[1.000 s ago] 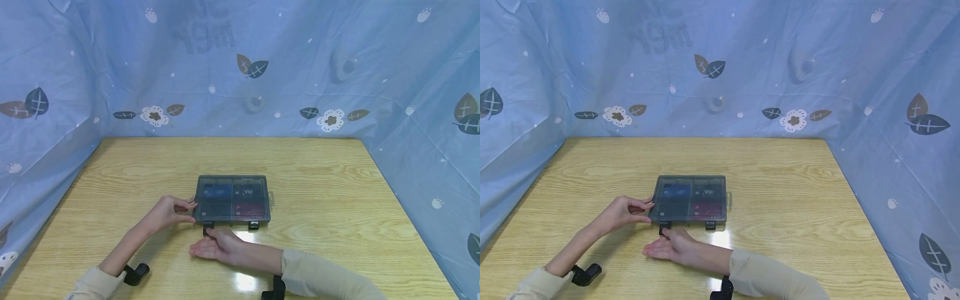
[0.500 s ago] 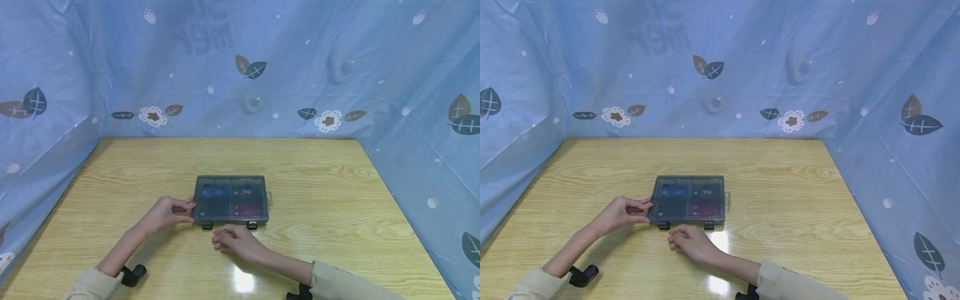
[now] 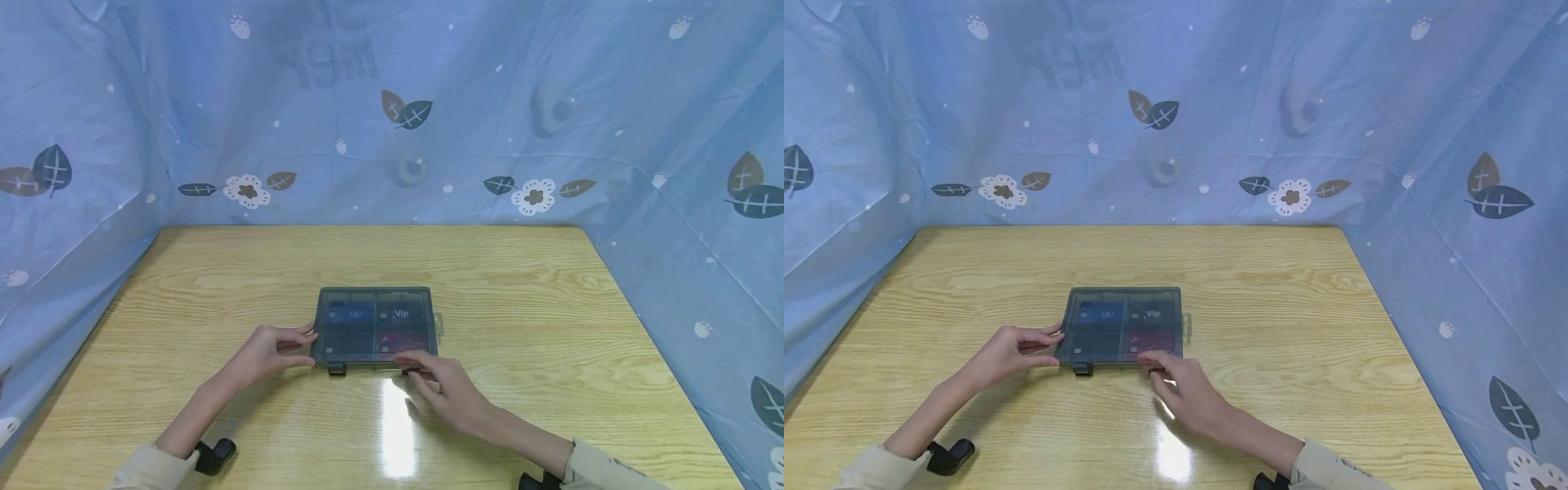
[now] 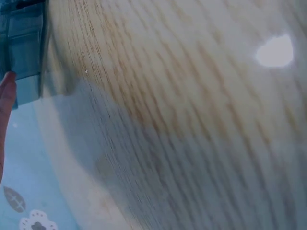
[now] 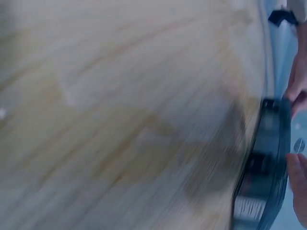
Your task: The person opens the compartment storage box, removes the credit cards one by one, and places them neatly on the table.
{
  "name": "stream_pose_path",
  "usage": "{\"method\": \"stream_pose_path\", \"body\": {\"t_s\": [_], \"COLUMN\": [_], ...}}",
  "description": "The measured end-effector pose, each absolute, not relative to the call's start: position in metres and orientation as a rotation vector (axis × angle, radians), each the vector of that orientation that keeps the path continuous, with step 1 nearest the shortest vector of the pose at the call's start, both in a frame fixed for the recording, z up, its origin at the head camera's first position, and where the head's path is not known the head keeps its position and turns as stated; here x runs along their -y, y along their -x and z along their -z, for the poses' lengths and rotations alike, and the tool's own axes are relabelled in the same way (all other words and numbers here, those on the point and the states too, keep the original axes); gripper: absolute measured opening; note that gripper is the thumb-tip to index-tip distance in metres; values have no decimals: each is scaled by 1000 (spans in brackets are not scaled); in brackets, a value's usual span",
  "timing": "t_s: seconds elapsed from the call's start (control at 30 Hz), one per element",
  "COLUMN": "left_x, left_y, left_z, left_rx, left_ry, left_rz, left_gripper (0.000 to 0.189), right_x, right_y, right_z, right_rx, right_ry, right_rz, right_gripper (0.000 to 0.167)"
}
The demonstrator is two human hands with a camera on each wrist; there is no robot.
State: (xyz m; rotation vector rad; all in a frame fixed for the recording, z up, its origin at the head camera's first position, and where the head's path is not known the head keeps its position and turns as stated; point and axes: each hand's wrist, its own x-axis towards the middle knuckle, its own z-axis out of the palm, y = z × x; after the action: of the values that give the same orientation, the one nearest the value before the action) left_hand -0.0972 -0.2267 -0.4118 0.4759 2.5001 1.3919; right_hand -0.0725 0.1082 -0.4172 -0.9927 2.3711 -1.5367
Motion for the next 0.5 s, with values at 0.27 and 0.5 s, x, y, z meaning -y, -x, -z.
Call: {"method": "stream_pose_path", "body": {"t_s": [0.27,0.5], "left_x": [228,229], "left_y": [97,97], "left_z": [414,415], "left_rx": [-2505,-2491], "left_ry": [-509,-507], "left_rz": [-1400,-1423], "left_gripper": [37,38], "right_x": [-138,-155], "right_y": [86,100], "right_z": [423,429], "right_rx": [-2573,-2812], "right_ry": [1102,1353], "right_rz": [1569,1438], "right_gripper": [27,31]}}
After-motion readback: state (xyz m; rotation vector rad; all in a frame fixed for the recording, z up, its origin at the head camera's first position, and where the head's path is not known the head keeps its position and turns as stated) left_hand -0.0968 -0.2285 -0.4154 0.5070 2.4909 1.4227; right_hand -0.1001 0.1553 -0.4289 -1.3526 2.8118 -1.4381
